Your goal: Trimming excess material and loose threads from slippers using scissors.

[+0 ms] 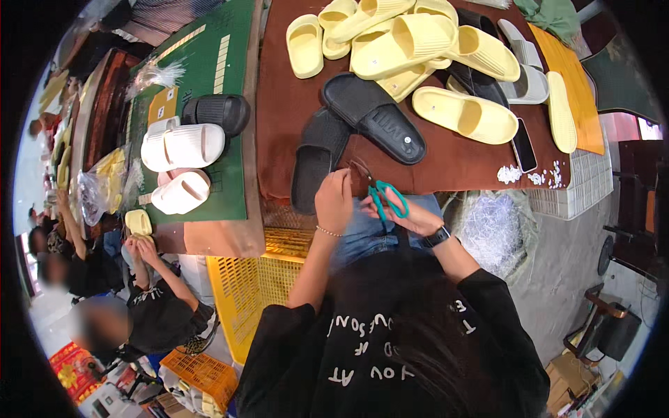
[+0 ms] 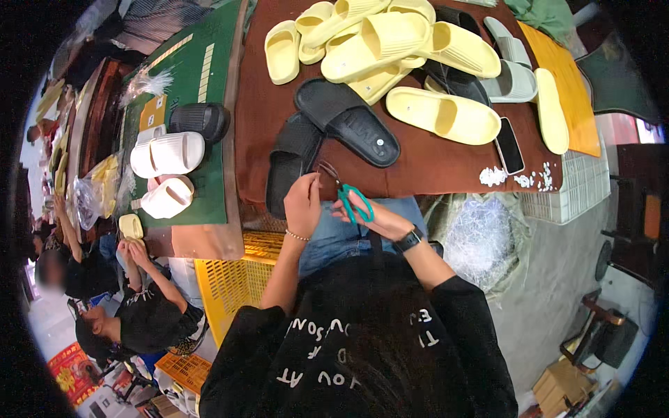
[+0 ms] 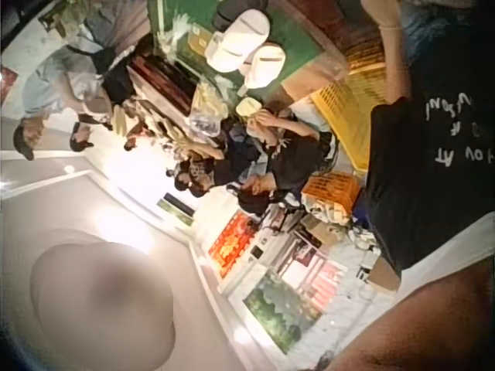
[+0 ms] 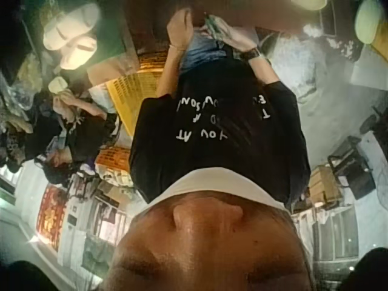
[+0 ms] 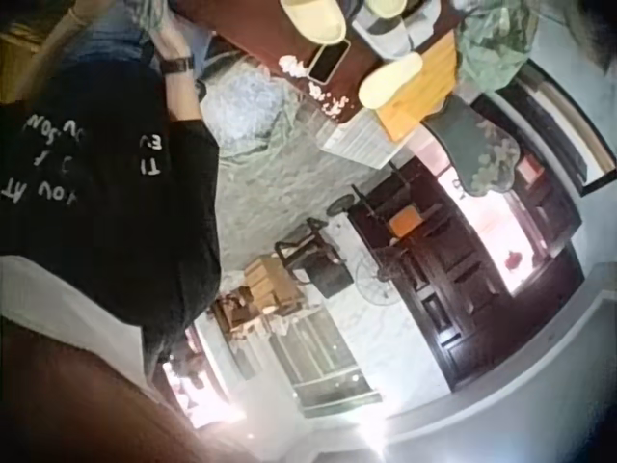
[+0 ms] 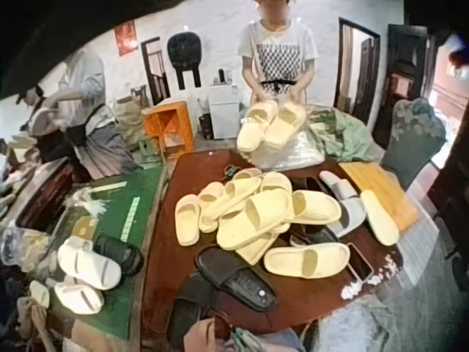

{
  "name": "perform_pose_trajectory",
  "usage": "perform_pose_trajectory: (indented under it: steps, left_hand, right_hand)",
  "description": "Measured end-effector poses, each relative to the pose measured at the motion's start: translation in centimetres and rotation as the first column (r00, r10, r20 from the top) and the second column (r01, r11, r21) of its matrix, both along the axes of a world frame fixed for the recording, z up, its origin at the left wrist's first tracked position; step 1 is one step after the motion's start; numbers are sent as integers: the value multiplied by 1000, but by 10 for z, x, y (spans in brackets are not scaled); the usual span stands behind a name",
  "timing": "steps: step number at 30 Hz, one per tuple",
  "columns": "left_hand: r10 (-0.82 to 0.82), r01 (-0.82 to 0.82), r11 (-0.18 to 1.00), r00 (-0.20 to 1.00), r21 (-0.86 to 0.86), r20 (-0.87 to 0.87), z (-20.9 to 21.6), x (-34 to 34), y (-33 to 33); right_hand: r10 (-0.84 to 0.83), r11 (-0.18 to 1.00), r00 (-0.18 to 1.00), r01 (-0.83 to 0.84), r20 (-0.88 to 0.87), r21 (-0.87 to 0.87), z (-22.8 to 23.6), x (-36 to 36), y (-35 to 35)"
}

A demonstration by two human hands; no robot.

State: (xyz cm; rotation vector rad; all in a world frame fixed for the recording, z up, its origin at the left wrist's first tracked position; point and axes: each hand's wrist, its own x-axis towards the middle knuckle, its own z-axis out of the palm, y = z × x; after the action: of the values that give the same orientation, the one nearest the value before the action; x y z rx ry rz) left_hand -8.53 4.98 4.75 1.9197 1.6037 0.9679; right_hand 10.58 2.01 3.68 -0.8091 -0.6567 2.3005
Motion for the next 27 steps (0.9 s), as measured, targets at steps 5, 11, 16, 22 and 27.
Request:
perform_pose_trajectory:
  steps: [5, 11, 16, 22, 27]
  left_hand:
    - [28, -24, 999, 993, -35, 116, 6, -6, -3]
    - [-346, 382, 869, 923, -314, 166, 12, -7, -27]
    - [-533, 969, -3, 209, -249, 820, 67, 40, -54]
    - [-86, 742, 505, 551, -440, 830, 52, 52, -41]
    - [-50, 610, 672, 604, -420, 796, 36, 40, -26]
  right_hand:
    - [-122, 986, 979, 102, 164, 128, 12, -22, 25]
    - [-879, 449, 344, 830, 330, 331, -17, 41, 29]
    - [-811, 579, 345, 590, 472, 563, -3, 71, 31]
    - [-572, 766, 683, 247, 454, 593, 51, 32, -18]
    - [-177, 933, 828, -30, 533, 357, 39, 26, -59]
